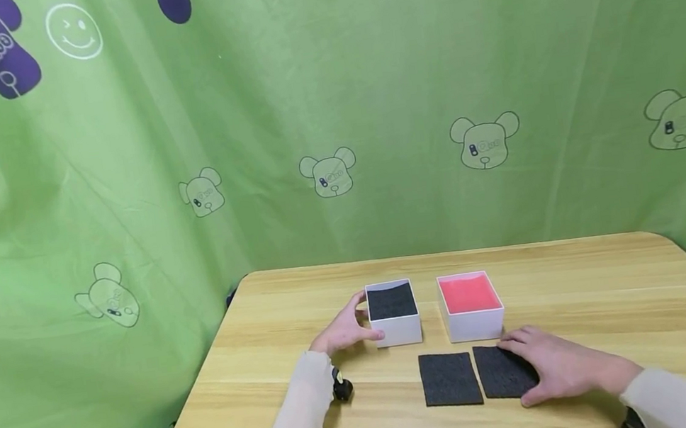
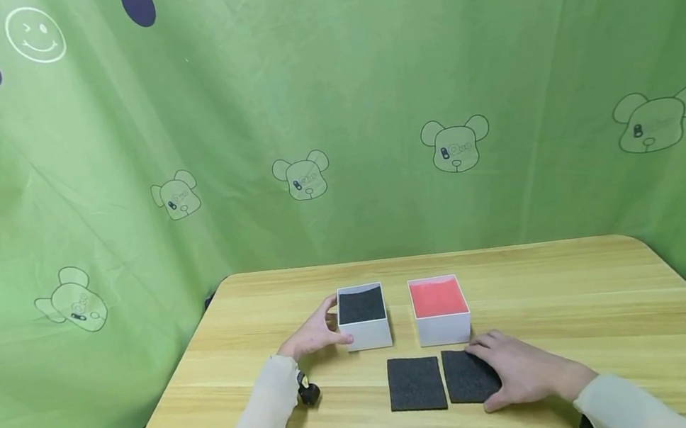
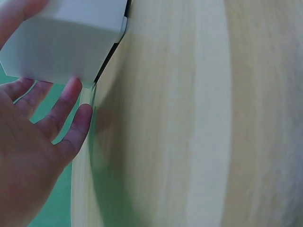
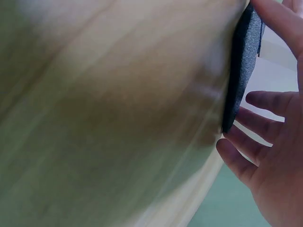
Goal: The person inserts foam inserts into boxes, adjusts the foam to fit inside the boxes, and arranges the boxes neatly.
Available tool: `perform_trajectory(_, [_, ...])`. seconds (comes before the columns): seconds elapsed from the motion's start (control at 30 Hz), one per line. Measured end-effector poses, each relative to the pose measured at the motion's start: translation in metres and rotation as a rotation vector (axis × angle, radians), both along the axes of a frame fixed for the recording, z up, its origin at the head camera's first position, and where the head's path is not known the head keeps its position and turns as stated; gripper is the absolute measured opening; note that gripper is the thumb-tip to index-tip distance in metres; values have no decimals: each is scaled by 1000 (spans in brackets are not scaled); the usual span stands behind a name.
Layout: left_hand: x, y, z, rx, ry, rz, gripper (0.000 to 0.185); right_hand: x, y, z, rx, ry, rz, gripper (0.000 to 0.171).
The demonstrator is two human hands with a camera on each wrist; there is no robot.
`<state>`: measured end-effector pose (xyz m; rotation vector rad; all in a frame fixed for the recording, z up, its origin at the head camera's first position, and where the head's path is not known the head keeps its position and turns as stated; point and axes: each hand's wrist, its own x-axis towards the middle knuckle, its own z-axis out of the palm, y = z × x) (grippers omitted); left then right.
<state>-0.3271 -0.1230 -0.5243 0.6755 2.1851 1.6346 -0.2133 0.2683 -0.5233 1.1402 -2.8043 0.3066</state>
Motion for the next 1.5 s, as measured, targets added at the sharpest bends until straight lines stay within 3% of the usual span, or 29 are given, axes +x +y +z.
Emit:
perform_trajectory(0.2, [-1, 0, -5, -12, 9, 30, 99, -1, -1, 2, 14, -6, 9, 88])
perform_trajectory(0.6, [-1, 0, -5, -34, 7, 40, 99, -1, -9, 2, 15, -31, -26, 99])
perform_trajectory(0.9, [3, 1, 2, -42, 0, 46, 100, -4, -10, 2, 14, -34, -29, 93])
perform_trajectory(1.13, [1, 0, -2, -39, 4, 50, 101, -3, -10, -1, 4, 5, -24, 90])
perform_trajectory(1.5, [0, -1, -4, -34, 9, 44, 99, -1, -12, 3, 40, -23, 10, 92])
